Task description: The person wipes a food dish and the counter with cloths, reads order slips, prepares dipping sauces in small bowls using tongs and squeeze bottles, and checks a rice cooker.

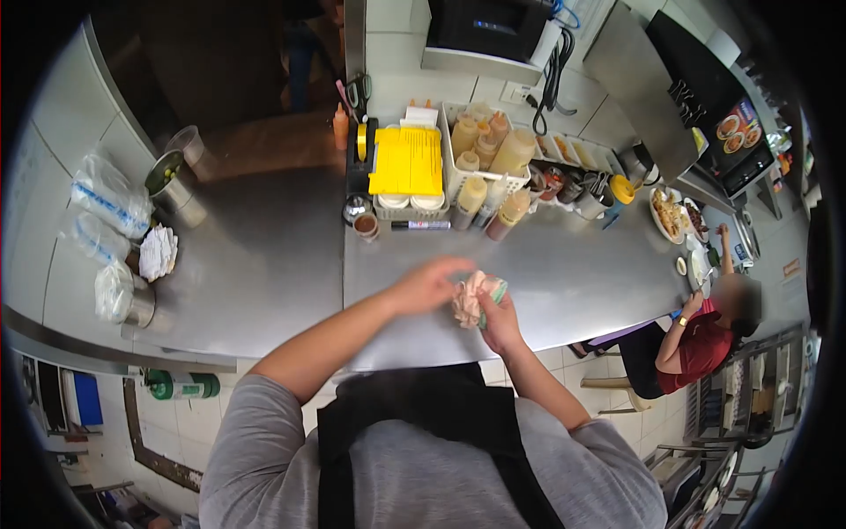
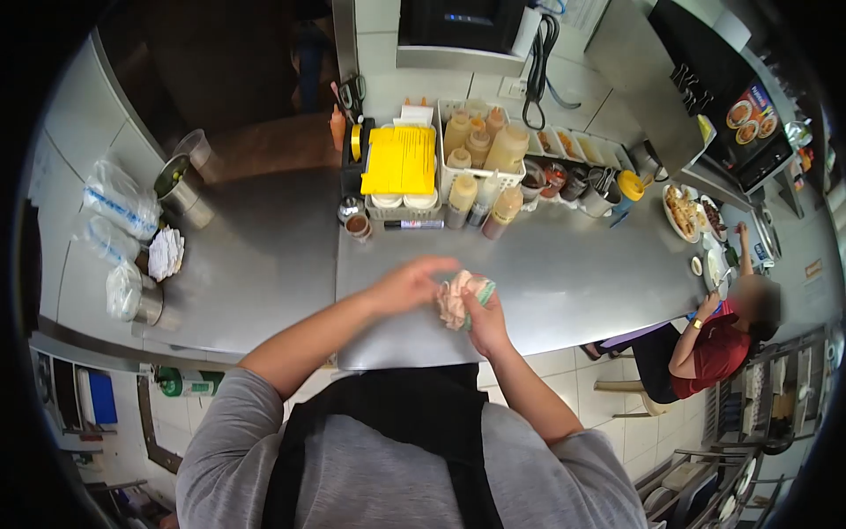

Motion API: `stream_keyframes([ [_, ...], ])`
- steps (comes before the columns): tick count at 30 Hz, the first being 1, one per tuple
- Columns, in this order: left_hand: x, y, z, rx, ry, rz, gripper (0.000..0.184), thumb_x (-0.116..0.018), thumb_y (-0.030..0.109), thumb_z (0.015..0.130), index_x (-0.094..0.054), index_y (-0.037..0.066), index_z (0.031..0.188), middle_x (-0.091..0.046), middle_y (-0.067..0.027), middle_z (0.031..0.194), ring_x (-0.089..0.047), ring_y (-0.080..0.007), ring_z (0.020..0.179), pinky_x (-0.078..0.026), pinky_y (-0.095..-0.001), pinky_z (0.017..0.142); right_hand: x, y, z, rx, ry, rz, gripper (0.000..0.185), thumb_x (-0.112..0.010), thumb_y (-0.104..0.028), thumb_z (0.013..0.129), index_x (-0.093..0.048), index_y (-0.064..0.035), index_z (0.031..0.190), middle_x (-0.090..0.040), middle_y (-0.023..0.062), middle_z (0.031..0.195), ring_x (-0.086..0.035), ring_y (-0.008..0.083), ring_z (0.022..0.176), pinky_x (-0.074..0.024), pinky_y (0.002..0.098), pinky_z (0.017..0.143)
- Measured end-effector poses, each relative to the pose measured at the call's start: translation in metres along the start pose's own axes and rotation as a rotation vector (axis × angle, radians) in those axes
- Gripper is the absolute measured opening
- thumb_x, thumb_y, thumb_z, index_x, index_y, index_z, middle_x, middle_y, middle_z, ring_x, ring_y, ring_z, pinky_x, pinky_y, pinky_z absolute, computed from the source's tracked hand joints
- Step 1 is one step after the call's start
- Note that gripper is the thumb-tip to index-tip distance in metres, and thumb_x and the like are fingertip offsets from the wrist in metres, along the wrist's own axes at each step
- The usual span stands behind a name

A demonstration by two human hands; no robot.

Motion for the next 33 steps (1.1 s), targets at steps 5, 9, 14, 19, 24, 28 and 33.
stream_keyframes([
  [5, 0.151, 0.026, 0.053, 0.028, 0.507, 1.200, 0.059, -0.066, 0.017, 0.083, -0.050, 0.009, 0.139, -0.045, -0.0164, 0.142, -0.044, -0.0334, 0.132, -0.040, -0.0458, 0.106, 0.029, -0.049, -0.009, 0.482, 0.371, -1.054, 0.072, -0.067, -0.032, 0.091, -0.028, -0.0093, 0.148, -0.038, 0.0213, 0.147, -0.041, 0.0385, 0.133, -0.0387, 0.0530, 0.105],
  [9, 0.177, 0.011, 0.084, 0.170, 0.469, 1.390, 0.068, -0.067, 0.035, 0.084, -0.046, 0.008, 0.142, -0.035, -0.0172, 0.151, -0.033, -0.0343, 0.140, -0.028, -0.0512, 0.115, 0.040, -0.008, -0.041, 0.386, 0.471, -1.604, 0.095, -0.077, -0.041, 0.078, -0.024, -0.0124, 0.153, -0.018, 0.0238, 0.158, -0.022, 0.0486, 0.142, -0.0263, 0.0674, 0.107],
  [14, 0.224, 0.036, 0.143, 0.097, 0.488, 1.133, 0.053, -0.062, 0.047, 0.086, -0.066, 0.007, 0.121, -0.035, -0.0192, 0.152, -0.040, -0.0344, 0.136, -0.027, -0.0586, 0.113, 0.050, 0.015, -0.058, 0.409, 0.452, -1.644, 0.082, -0.073, -0.043, 0.082, -0.035, -0.0066, 0.145, -0.032, 0.0242, 0.151, -0.034, 0.0401, 0.138, -0.0265, 0.0598, 0.109],
  [19, 0.251, 0.038, 0.192, 0.249, 0.429, 1.326, 0.040, -0.063, 0.037, 0.086, -0.068, 0.012, 0.117, -0.043, -0.0145, 0.147, -0.038, -0.0343, 0.137, -0.024, -0.0673, 0.110, 0.044, 0.013, -0.055, 0.429, 0.431, -1.717, 0.077, -0.070, -0.045, 0.083, -0.040, -0.0078, 0.143, -0.038, 0.0182, 0.149, -0.036, 0.0380, 0.137, -0.0253, 0.0579, 0.109],
  [24, 0.263, 0.056, 0.171, 0.043, 0.537, 1.141, 0.032, -0.069, 0.018, 0.081, -0.066, 0.017, 0.113, -0.055, -0.0114, 0.126, -0.049, -0.0347, 0.124, -0.040, -0.0541, 0.103, 0.052, 0.018, -0.058, 0.450, 0.408, -1.645, 0.077, -0.075, -0.041, 0.078, -0.043, -0.0058, 0.139, -0.038, 0.0209, 0.148, -0.036, 0.0401, 0.136, -0.0242, 0.0563, 0.111],
  [28, 0.302, 0.113, 0.070, -0.322, 0.781, 1.190, 0.024, -0.063, 0.006, 0.081, -0.063, 0.009, 0.105, -0.058, -0.0131, 0.113, -0.061, -0.0341, 0.102, -0.046, -0.0460, 0.095, 0.063, 0.011, -0.053, 0.510, 0.370, -1.488, 0.073, -0.076, -0.027, 0.078, -0.042, -0.0050, 0.140, -0.037, 0.0231, 0.147, -0.038, 0.0425, 0.132, -0.0266, 0.0545, 0.109],
  [33, 0.466, 0.101, -0.089, -0.166, 1.025, 1.323, 0.022, -0.056, 0.004, 0.086, -0.071, 0.006, 0.101, -0.068, -0.0171, 0.104, -0.066, -0.0336, 0.097, -0.052, -0.0420, 0.088, -0.023, -0.044, 0.001, 0.818, 0.240, -1.573, 0.048, -0.067, -0.008, 0.081, -0.054, -0.0027, 0.126, -0.047, 0.0232, 0.137, -0.046, 0.0416, 0.122, -0.0369, 0.0497, 0.102],
])
Point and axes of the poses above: each hand's wrist, its own z-axis towards the middle knuckle, its own x-axis out of the back of the hand, y = z × x, the point moved 9 cm from there along z, towards the middle knuckle
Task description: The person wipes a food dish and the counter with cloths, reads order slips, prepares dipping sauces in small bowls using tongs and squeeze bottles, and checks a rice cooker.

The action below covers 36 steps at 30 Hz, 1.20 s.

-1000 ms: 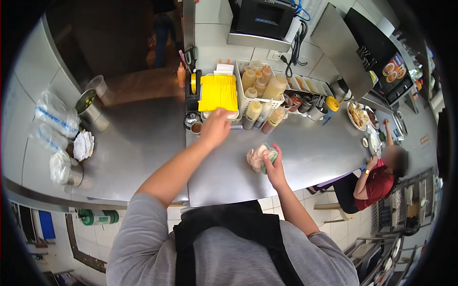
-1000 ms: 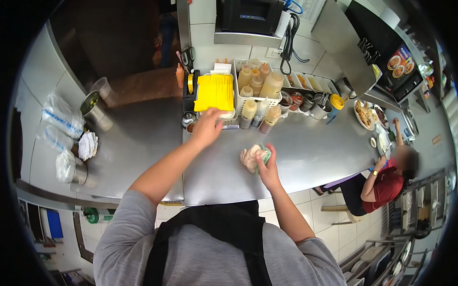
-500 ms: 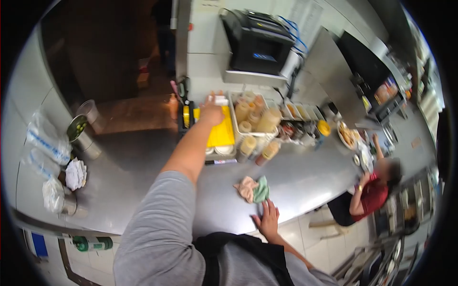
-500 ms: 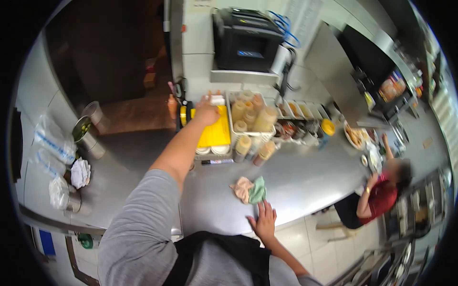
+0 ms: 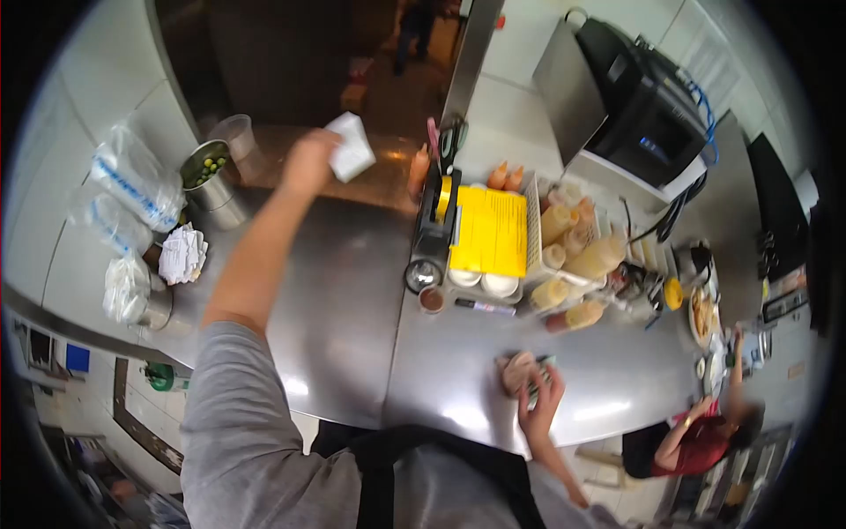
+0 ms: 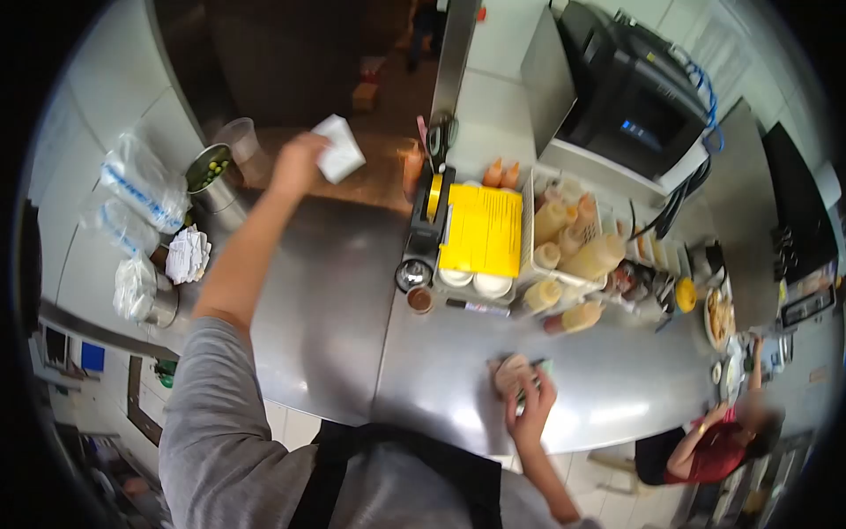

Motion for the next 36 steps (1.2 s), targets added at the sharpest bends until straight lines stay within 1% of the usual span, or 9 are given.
stream_keyframes([
  [3, 0.033, -0.109, 0.004, 0.170, -0.017, 0.281, 0.030, -0.049, 0.006, 0.091, -0.067, 0.011, 0.114, -0.066, -0.0127, 0.115, -0.066, -0.0327, 0.103, -0.052, -0.0436, 0.089, -0.015, -0.038, 0.082, 0.038, -0.037, 0.080, 0.023, -0.063, -0.003, 0.083, -0.064, -0.0030, 0.107, -0.065, 0.0172, 0.109, -0.060, 0.0372, 0.102, -0.0460, 0.0446, 0.090],
  [9, 0.022, -0.291, 0.009, 0.343, -0.127, 0.805, 0.075, -0.059, 0.026, 0.091, -0.023, 0.010, 0.154, -0.024, -0.0054, 0.161, -0.029, -0.0330, 0.144, -0.030, -0.0567, 0.113, -0.072, -0.050, 0.203, -0.296, -0.100, -0.094, 0.046, -0.070, -0.019, 0.086, -0.054, -0.0010, 0.125, -0.057, 0.0226, 0.124, -0.055, 0.0412, 0.114, -0.0452, 0.0452, 0.097],
  [14, 0.015, -0.388, 0.004, 0.471, -0.304, 0.942, 0.078, -0.060, 0.042, 0.089, -0.029, 0.009, 0.152, -0.028, -0.0094, 0.158, -0.031, -0.0350, 0.143, -0.024, -0.0575, 0.114, -0.119, -0.030, 0.233, -0.292, -0.244, -0.487, 0.089, -0.079, -0.034, 0.078, -0.033, -0.0105, 0.149, -0.033, 0.0240, 0.151, -0.040, 0.0442, 0.133, -0.0377, 0.0479, 0.110],
  [16, 0.008, -0.410, 0.011, 0.535, -0.577, 0.863, 0.075, -0.053, 0.052, 0.092, -0.034, 0.007, 0.150, -0.040, -0.0121, 0.152, -0.036, -0.0346, 0.141, -0.023, -0.0594, 0.114, -0.139, -0.029, 0.231, -0.237, -0.572, -0.661, 0.106, -0.084, -0.039, 0.070, -0.023, -0.0194, 0.154, -0.021, 0.0181, 0.158, -0.028, 0.0461, 0.141, -0.0328, 0.0489, 0.114],
  [22, -0.098, -0.569, -0.002, 0.305, -1.093, 0.487, 0.067, -0.047, 0.055, 0.095, -0.040, 0.011, 0.146, -0.055, -0.0181, 0.137, -0.047, -0.0358, 0.132, -0.030, -0.0652, 0.107, -0.136, -0.033, 0.231, -0.251, -0.648, -0.651, 0.088, -0.074, -0.030, 0.082, -0.023, -0.0235, 0.154, -0.024, 0.0132, 0.159, -0.033, 0.0396, 0.141, -0.0358, 0.0470, 0.113],
  [24, -0.088, -0.549, 0.003, 0.358, -1.022, 0.476, 0.062, -0.052, 0.049, 0.094, -0.037, 0.019, 0.147, -0.050, -0.0172, 0.141, -0.044, -0.0380, 0.134, -0.029, -0.0686, 0.105, -0.119, -0.048, 0.227, -0.131, -0.482, -0.585, 0.066, -0.061, -0.020, 0.090, -0.033, -0.0218, 0.150, -0.040, 0.0143, 0.151, -0.049, 0.0356, 0.130, -0.0493, 0.0433, 0.100],
  [30, 0.005, -0.398, 0.027, 0.526, -0.332, 0.692, 0.065, -0.065, 0.035, 0.091, -0.033, 0.041, 0.148, -0.028, -0.0136, 0.158, -0.032, -0.0446, 0.140, -0.025, -0.0786, 0.099, -0.026, -0.098, 0.212, -0.245, -0.080, -0.321, 0.050, -0.060, -0.008, 0.086, -0.052, -0.0153, 0.134, -0.064, 0.0151, 0.118, -0.066, 0.0325, 0.098, -0.0560, 0.0414, 0.081],
  [34, 0.013, -0.298, 0.022, 0.137, 0.012, 0.383, 0.065, -0.066, 0.030, 0.091, -0.036, 0.035, 0.148, -0.013, -0.0129, 0.162, -0.021, -0.0467, 0.145, -0.023, -0.0737, 0.106, 0.037, -0.134, 0.162, -0.134, 0.227, -0.135, 0.048, -0.059, 0.000, 0.086, -0.054, -0.0140, 0.132, -0.067, 0.0132, 0.100, -0.067, 0.0287, 0.079, -0.0542, 0.0373, 0.071],
  [36, 0.016, -0.230, 0.003, 0.096, -0.076, 0.262, 0.066, -0.066, 0.025, 0.090, -0.037, 0.026, 0.149, -0.012, -0.0143, 0.162, -0.018, -0.0473, 0.145, -0.023, -0.0721, 0.107, 0.072, -0.126, 0.124, -0.163, 0.389, -0.093, 0.044, -0.057, -0.001, 0.089, -0.054, -0.0119, 0.131, -0.068, 0.0119, 0.099, -0.067, 0.0250, 0.078, -0.0535, 0.0359, 0.071],
])
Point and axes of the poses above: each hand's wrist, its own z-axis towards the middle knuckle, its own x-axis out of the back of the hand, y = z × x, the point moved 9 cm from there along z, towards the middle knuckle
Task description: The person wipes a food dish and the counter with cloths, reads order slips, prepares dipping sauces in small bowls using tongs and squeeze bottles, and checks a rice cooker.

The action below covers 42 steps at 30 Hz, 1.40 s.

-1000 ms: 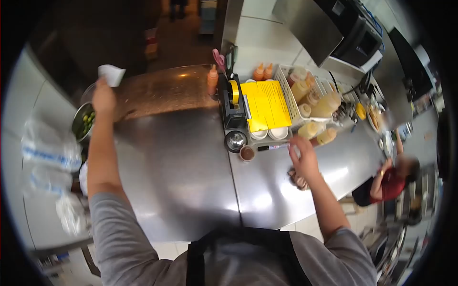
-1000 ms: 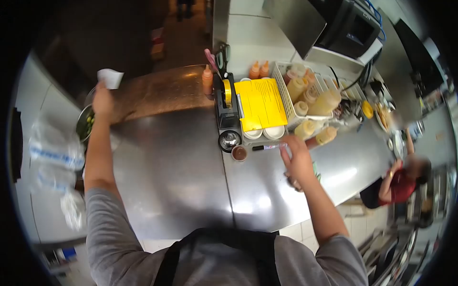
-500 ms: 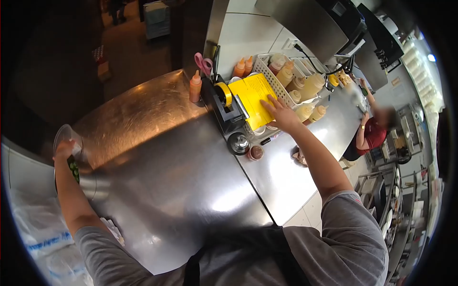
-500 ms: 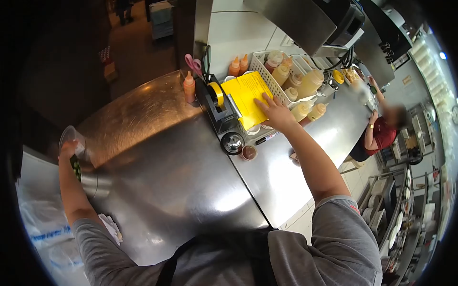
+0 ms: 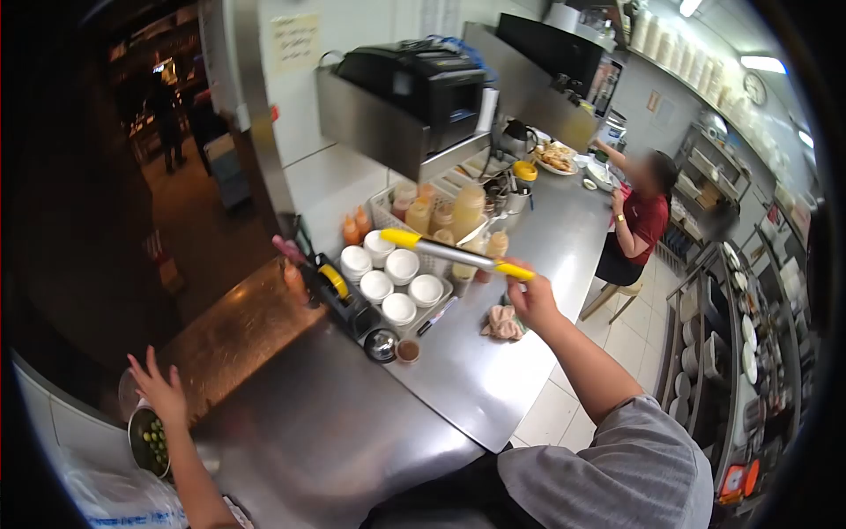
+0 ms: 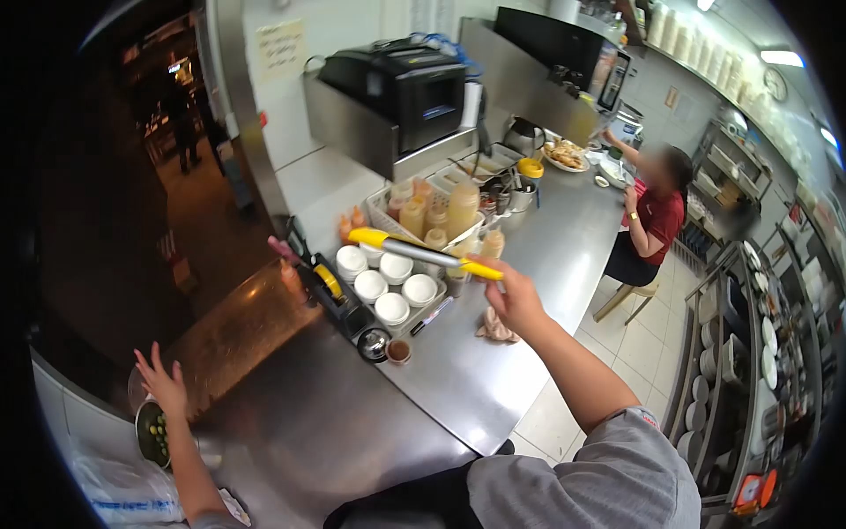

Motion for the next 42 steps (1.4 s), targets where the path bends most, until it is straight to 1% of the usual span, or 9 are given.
stream_keyframes([
  [6, 0.070, 0.176, -0.139, -0.202, -0.164, -0.356, 0.069, -0.068, 0.010, 0.084, -0.038, 0.012, 0.146, -0.008, -0.0227, 0.161, -0.012, -0.0482, 0.146, -0.014, -0.0606, 0.116, 0.150, 0.075, -0.020, -0.189, 0.540, 0.330, 0.029, -0.045, -0.006, 0.102, -0.044, 0.0044, 0.129, -0.061, 0.0136, 0.114, -0.060, 0.0191, 0.105, -0.0455, 0.0308, 0.092],
  [12, 0.081, 0.249, -0.319, 0.083, -0.321, -0.678, 0.072, -0.068, 0.004, 0.080, -0.036, 0.003, 0.145, -0.010, -0.0274, 0.158, -0.016, -0.0464, 0.145, -0.022, -0.0503, 0.116, 0.237, 0.176, -0.018, -0.203, 0.737, 0.446, 0.036, -0.042, -0.013, 0.104, -0.035, -0.0032, 0.138, -0.057, 0.0121, 0.123, -0.063, 0.0188, 0.105, -0.0535, 0.0309, 0.083],
  [17, 0.093, 0.258, -0.421, 0.242, -0.247, -0.441, 0.068, -0.066, 0.015, 0.086, -0.034, 0.000, 0.144, -0.017, -0.0298, 0.155, -0.023, -0.0485, 0.141, -0.025, -0.0503, 0.115, 0.297, 0.256, 0.028, -0.166, 0.776, 0.271, 0.032, -0.044, -0.011, 0.103, -0.040, -0.0002, 0.134, -0.060, 0.0146, 0.117, -0.065, 0.0198, 0.097, -0.0520, 0.0299, 0.078],
  [19, 0.101, 0.270, -0.431, 0.192, -0.232, -0.302, 0.072, -0.067, 0.026, 0.088, -0.032, -0.005, 0.143, -0.022, -0.0338, 0.153, -0.028, -0.0524, 0.137, -0.027, -0.0519, 0.114, 0.312, 0.286, 0.061, -0.159, 0.736, 0.212, 0.030, -0.045, -0.010, 0.103, -0.044, 0.0011, 0.130, -0.062, 0.0168, 0.113, -0.066, 0.0211, 0.094, -0.0514, 0.0305, 0.077],
  [21, 0.116, 0.279, -0.428, 0.249, -0.179, -0.356, 0.066, -0.064, 0.004, 0.084, -0.036, 0.002, 0.144, -0.014, -0.0257, 0.158, -0.021, -0.0449, 0.144, -0.025, -0.0474, 0.116, 0.317, 0.301, 0.092, -0.135, 0.701, 0.017, 0.024, -0.046, -0.009, 0.101, -0.049, 0.0017, 0.123, -0.063, 0.0210, 0.106, -0.067, 0.0271, 0.089, -0.0507, 0.0348, 0.076],
  [27, 0.117, 0.281, -0.426, 0.282, -0.180, -0.329, 0.059, -0.064, 0.008, 0.082, -0.043, 0.000, 0.136, -0.027, -0.0272, 0.152, -0.032, -0.0467, 0.137, -0.031, -0.0473, 0.113, 0.301, 0.305, 0.126, -0.008, 0.572, -0.070, 0.022, -0.047, -0.009, 0.100, -0.051, 0.0005, 0.119, -0.064, 0.0207, 0.104, -0.065, 0.0333, 0.090, -0.0499, 0.0385, 0.079],
  [39, 0.121, 0.280, -0.427, 0.341, -0.142, -0.312, 0.049, -0.065, 0.010, 0.080, -0.050, 0.002, 0.125, -0.036, -0.0234, 0.145, -0.046, -0.0451, 0.125, -0.039, -0.0471, 0.105, 0.310, 0.324, 0.133, -0.092, 0.450, 0.113, 0.020, -0.046, -0.012, 0.102, -0.049, 0.0003, 0.118, -0.065, 0.0187, 0.100, -0.066, 0.0242, 0.091, -0.0502, 0.0340, 0.078],
  [40, 0.122, 0.279, -0.428, 0.358, -0.123, -0.308, 0.049, -0.065, 0.010, 0.080, -0.050, 0.002, 0.125, -0.036, -0.0234, 0.145, -0.046, -0.0451, 0.125, -0.039, -0.0471, 0.105, 0.314, 0.332, 0.139, -0.041, 0.540, 0.067, 0.021, -0.046, -0.011, 0.101, -0.049, 0.0004, 0.119, -0.064, 0.0240, 0.101, -0.063, 0.0382, 0.090, -0.0481, 0.0404, 0.078],
  [42, 0.121, 0.280, -0.427, 0.331, -0.138, -0.294, 0.048, -0.066, 0.012, 0.079, -0.051, 0.004, 0.124, -0.037, -0.0224, 0.144, -0.049, -0.0443, 0.121, -0.041, -0.0473, 0.102, 0.306, 0.354, 0.160, -0.027, 0.552, 0.057, 0.023, -0.047, -0.012, 0.101, -0.049, 0.0005, 0.120, -0.064, 0.0240, 0.106, -0.062, 0.0420, 0.096, -0.0485, 0.0410, 0.081],
])
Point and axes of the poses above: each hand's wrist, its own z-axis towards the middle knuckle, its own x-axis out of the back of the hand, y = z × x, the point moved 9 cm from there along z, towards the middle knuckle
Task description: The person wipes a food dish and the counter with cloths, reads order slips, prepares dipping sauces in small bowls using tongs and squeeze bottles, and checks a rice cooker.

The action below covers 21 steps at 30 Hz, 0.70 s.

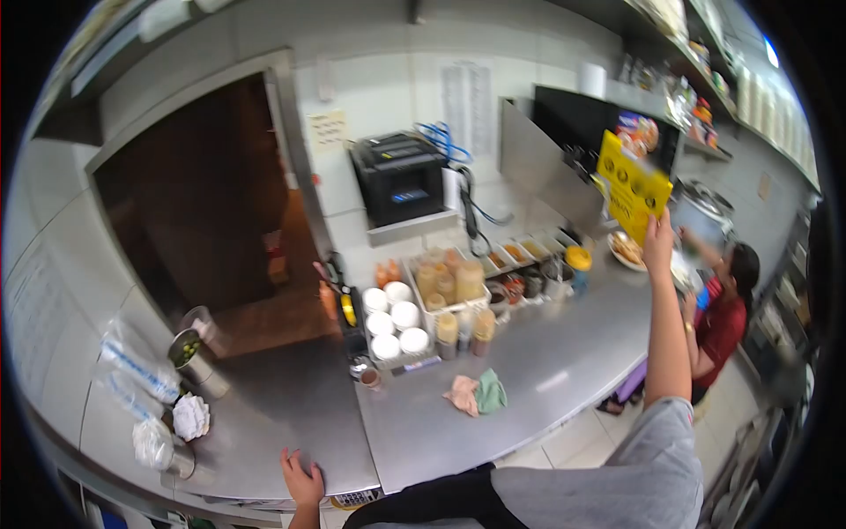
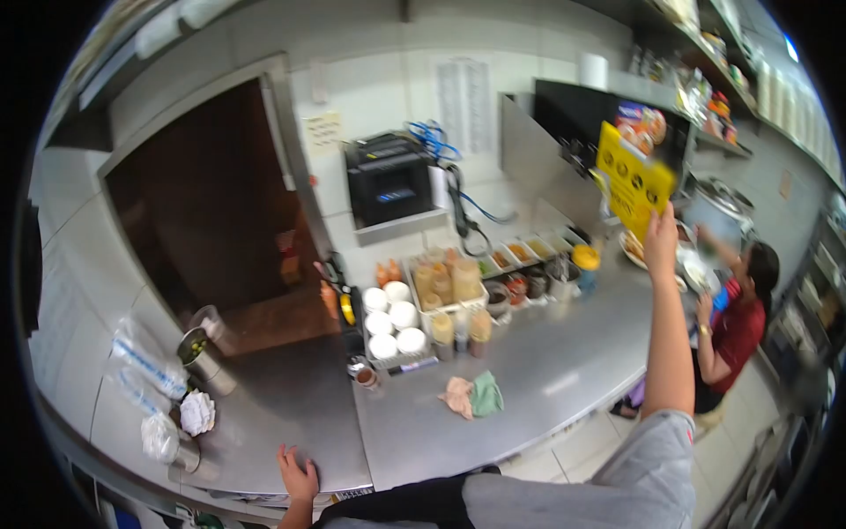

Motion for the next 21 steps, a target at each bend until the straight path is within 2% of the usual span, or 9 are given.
stream_keyframes([
  [2, 0.002, -0.004, -0.001, 0.027, 0.021, 0.014, 0.048, -0.066, 0.013, 0.078, -0.052, 0.004, 0.123, -0.038, -0.0220, 0.144, -0.049, -0.0437, 0.119, -0.042, -0.0472, 0.101, -0.029, 0.004, 0.009, -0.054, -0.160, -0.027, 0.025, -0.046, -0.012, 0.101, -0.047, -0.0002, 0.124, -0.064, 0.0223, 0.108, -0.065, 0.0343, 0.096, -0.0493, 0.0383, 0.083],
  [5, -0.001, -0.010, -0.001, 0.052, 0.027, 0.031, 0.048, -0.068, 0.017, 0.077, -0.054, 0.007, 0.122, -0.040, -0.0212, 0.142, -0.051, -0.0419, 0.118, -0.043, -0.0465, 0.099, -0.065, 0.034, 0.021, -0.064, -0.178, 0.276, 0.028, -0.047, -0.013, 0.102, -0.045, -0.0035, 0.128, -0.064, 0.0219, 0.112, -0.065, 0.0312, 0.096, -0.0500, 0.0372, 0.083],
  [7, -0.002, -0.007, -0.001, 0.012, 0.024, 0.034, 0.048, -0.069, 0.019, 0.077, -0.055, 0.006, 0.121, -0.041, -0.0213, 0.141, -0.051, -0.0415, 0.118, -0.044, -0.0463, 0.099, -0.069, 0.032, 0.019, -0.115, -0.196, -0.046, 0.035, -0.048, -0.013, 0.101, -0.042, -0.0042, 0.135, -0.063, 0.0204, 0.111, -0.064, 0.0302, 0.096, -0.0497, 0.0371, 0.084],
  [9, 0.000, -0.007, -0.001, 0.017, 0.034, 0.031, 0.048, -0.069, 0.019, 0.077, -0.055, 0.006, 0.121, -0.042, -0.0214, 0.141, -0.051, -0.0412, 0.118, -0.044, -0.0462, 0.099, -0.060, 0.017, 0.023, -0.011, -0.017, -0.027, 0.047, -0.051, -0.012, 0.100, -0.035, -0.0034, 0.143, -0.064, 0.0194, 0.113, -0.063, 0.0318, 0.098, -0.0492, 0.0384, 0.086],
  [10, 0.000, -0.006, -0.001, 0.012, 0.026, 0.028, 0.048, -0.069, 0.019, 0.077, -0.055, 0.006, 0.121, -0.042, -0.0215, 0.140, -0.051, -0.0409, 0.118, -0.044, -0.0461, 0.099, -0.058, 0.021, 0.028, -0.140, -0.073, 0.056, 0.057, -0.055, -0.012, 0.098, -0.029, -0.0033, 0.149, -0.060, 0.0201, 0.124, -0.059, 0.0345, 0.110, -0.0464, 0.0402, 0.092],
  [13, 0.004, -0.003, -0.002, 0.014, 0.040, 0.021, 0.049, -0.069, 0.019, 0.077, -0.054, 0.006, 0.122, -0.041, -0.0219, 0.141, -0.051, -0.0408, 0.118, -0.044, -0.0462, 0.099, -0.019, -0.051, -0.013, 0.148, 0.209, -0.108, 0.052, -0.056, -0.010, 0.097, -0.038, 0.0001, 0.144, -0.050, 0.0197, 0.136, -0.047, 0.0321, 0.127, -0.0388, 0.0387, 0.104],
  [16, 0.006, -0.002, -0.002, 0.014, 0.039, -0.005, 0.050, -0.069, 0.020, 0.078, -0.053, 0.004, 0.123, -0.041, -0.0225, 0.140, -0.051, -0.0404, 0.120, -0.043, -0.0457, 0.101, -0.038, -0.074, -0.121, 0.129, 0.029, 0.031, 0.045, -0.056, -0.005, 0.095, -0.044, 0.0008, 0.138, -0.049, 0.0200, 0.137, -0.046, 0.0353, 0.129, -0.0335, 0.0421, 0.109],
  [18, 0.006, 0.000, -0.003, 0.011, 0.037, -0.013, 0.051, -0.070, 0.019, 0.078, -0.053, 0.004, 0.124, -0.041, -0.0227, 0.141, -0.050, -0.0403, 0.121, -0.042, -0.0458, 0.102, -0.054, -0.117, -0.226, 0.247, -0.181, -0.040, 0.049, -0.064, -0.002, 0.084, -0.049, -0.0010, 0.131, -0.051, 0.0193, 0.134, -0.046, 0.0389, 0.128, -0.0329, 0.0492, 0.109],
  [21, 0.008, -0.006, 0.011, -0.017, 0.104, -0.028, 0.052, -0.070, 0.017, 0.079, -0.052, 0.004, 0.126, -0.039, -0.0231, 0.142, -0.049, -0.0400, 0.123, -0.041, -0.0462, 0.103, -0.077, -0.106, -0.389, 0.010, -0.701, -0.043, 0.056, -0.070, -0.008, 0.073, -0.053, -0.0088, 0.126, -0.046, 0.0216, 0.136, -0.042, 0.0425, 0.127, -0.0324, 0.0537, 0.104],
])
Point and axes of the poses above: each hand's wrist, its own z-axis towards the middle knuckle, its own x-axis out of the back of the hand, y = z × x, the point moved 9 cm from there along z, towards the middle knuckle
